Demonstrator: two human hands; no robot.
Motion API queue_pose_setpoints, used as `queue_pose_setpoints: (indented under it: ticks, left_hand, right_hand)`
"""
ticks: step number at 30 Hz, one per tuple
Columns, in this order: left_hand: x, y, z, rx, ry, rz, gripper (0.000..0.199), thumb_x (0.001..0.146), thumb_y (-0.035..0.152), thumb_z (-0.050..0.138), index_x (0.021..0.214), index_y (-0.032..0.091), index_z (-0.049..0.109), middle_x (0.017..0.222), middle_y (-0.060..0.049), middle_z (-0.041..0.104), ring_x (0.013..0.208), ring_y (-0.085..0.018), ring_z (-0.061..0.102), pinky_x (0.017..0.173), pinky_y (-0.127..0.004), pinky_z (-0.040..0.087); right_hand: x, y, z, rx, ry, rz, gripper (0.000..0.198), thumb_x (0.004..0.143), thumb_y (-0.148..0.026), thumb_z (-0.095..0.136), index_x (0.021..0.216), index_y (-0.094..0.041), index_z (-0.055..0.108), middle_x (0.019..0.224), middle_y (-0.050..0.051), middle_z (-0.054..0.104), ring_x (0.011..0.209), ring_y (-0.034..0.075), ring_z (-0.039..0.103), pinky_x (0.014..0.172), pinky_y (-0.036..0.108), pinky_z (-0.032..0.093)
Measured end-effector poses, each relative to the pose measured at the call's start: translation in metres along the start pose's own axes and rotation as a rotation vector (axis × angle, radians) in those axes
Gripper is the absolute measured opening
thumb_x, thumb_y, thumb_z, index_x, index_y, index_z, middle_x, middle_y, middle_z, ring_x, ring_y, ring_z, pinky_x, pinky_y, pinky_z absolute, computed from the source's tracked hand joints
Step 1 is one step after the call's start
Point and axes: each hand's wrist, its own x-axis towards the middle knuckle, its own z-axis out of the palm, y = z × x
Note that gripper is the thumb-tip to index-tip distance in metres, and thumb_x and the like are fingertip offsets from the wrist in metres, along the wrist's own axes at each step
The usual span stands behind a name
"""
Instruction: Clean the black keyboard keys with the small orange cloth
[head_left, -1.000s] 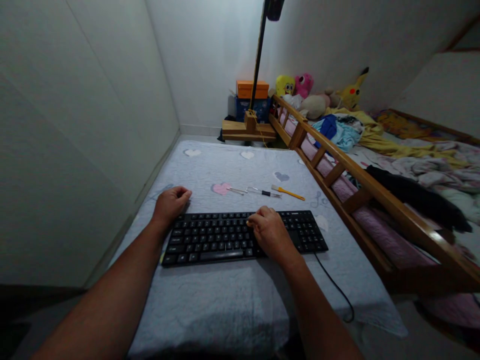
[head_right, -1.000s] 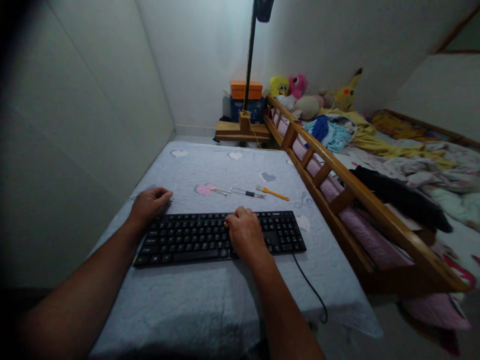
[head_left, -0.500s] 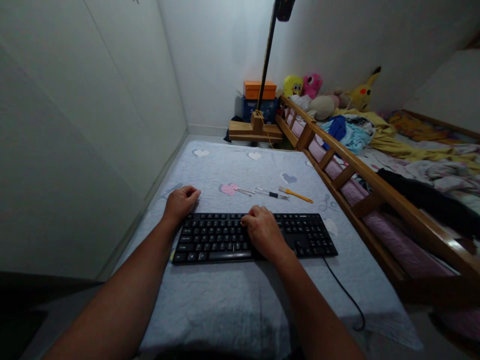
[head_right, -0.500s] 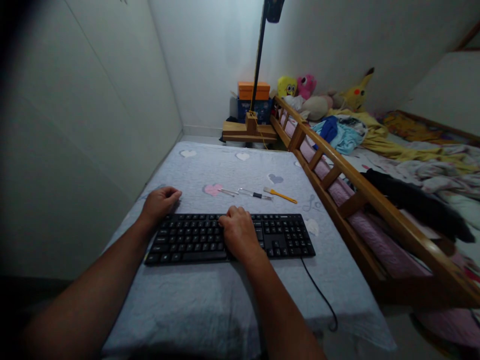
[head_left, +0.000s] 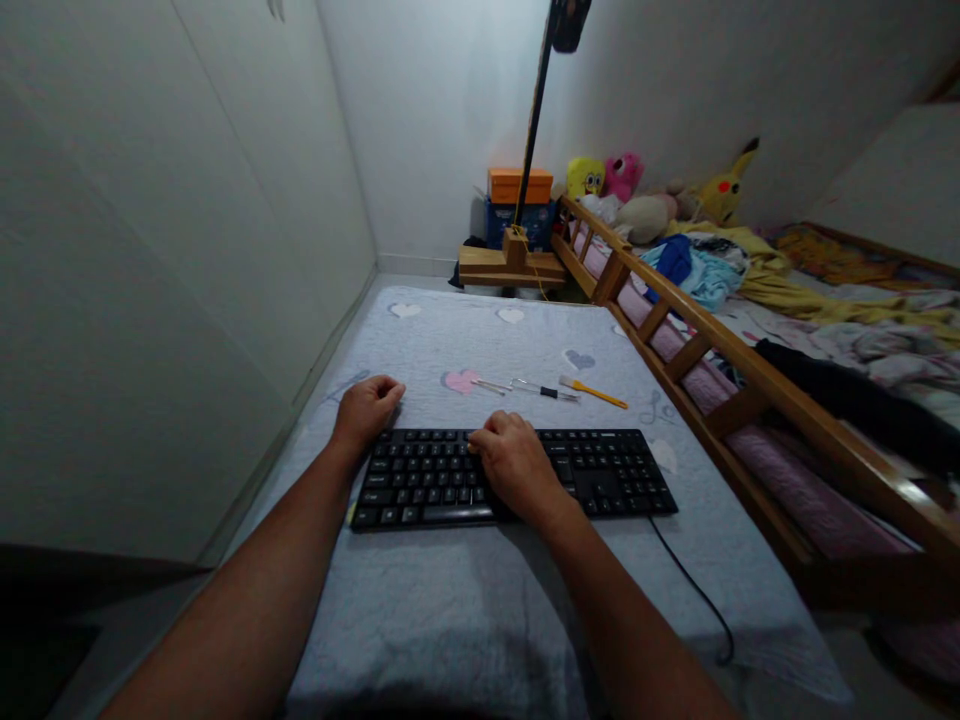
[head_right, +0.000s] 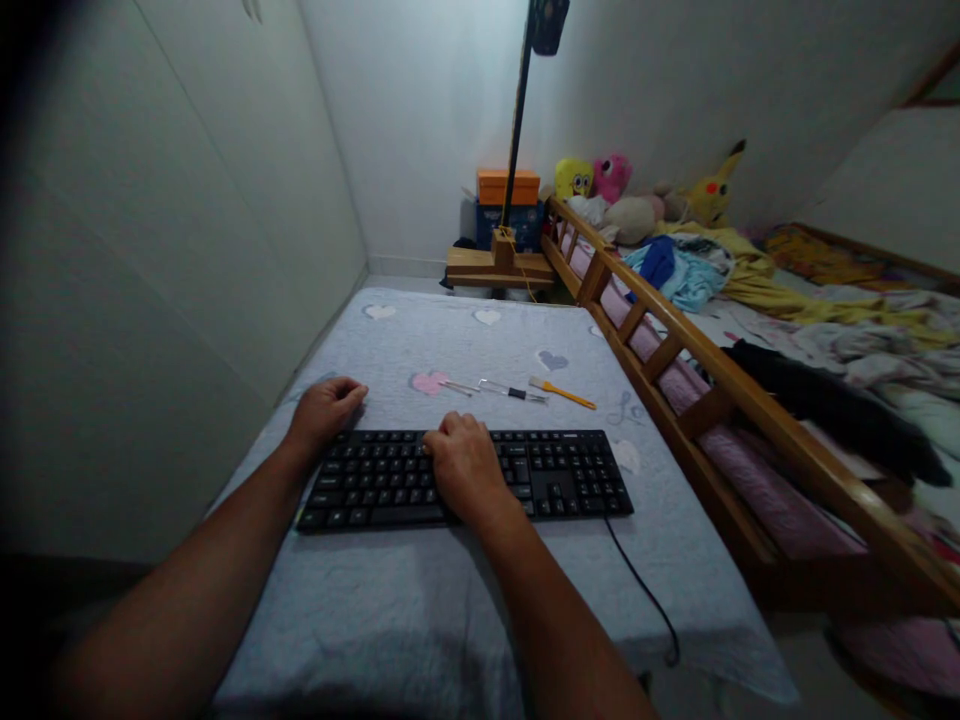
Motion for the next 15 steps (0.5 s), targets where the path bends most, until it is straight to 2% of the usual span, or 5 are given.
queue_pose_setpoints:
  ticks: [4,7,15]
  left_hand:
    - [-0.001,0.001,0.000,-0.007,0.005,0.003,0.033,0.074,0.050,0.052,0.071,0.019,0.065,0.071,-0.004,0.068,0.067,-0.019,0.060,0.066,-0.030,0.043]
    - [0.000,0.000,0.001,-0.026,0.001,0.001,0.034,0.074,0.051,0.052,0.070,0.019,0.065,0.070,-0.004,0.068,0.066,-0.019,0.060,0.066,-0.030,0.043]
    - [0.000,0.000,0.001,-0.043,0.005,0.006,0.031,0.075,0.048,0.053,0.070,0.020,0.065,0.071,-0.003,0.068,0.067,-0.019,0.060,0.067,-0.030,0.043]
  right_hand:
    - [0.009,-0.011,0.010,-0.008,-0.010,-0.062,0.019,0.098,-0.024,0.055,0.097,-0.022,0.074,0.101,0.006,0.064,0.095,0.020,0.051,0.083,0.031,0.038]
    - [0.007,-0.005,0.011,-0.008,-0.018,-0.035,0.019,0.097,-0.022,0.056,0.096,-0.022,0.075,0.100,0.006,0.064,0.095,0.020,0.051,0.082,0.031,0.037]
    - [-0.007,0.012,-0.009,0.010,-0.059,0.080,0.022,0.096,-0.017,0.055,0.096,-0.020,0.076,0.099,0.008,0.064,0.094,0.019,0.052,0.083,0.030,0.038]
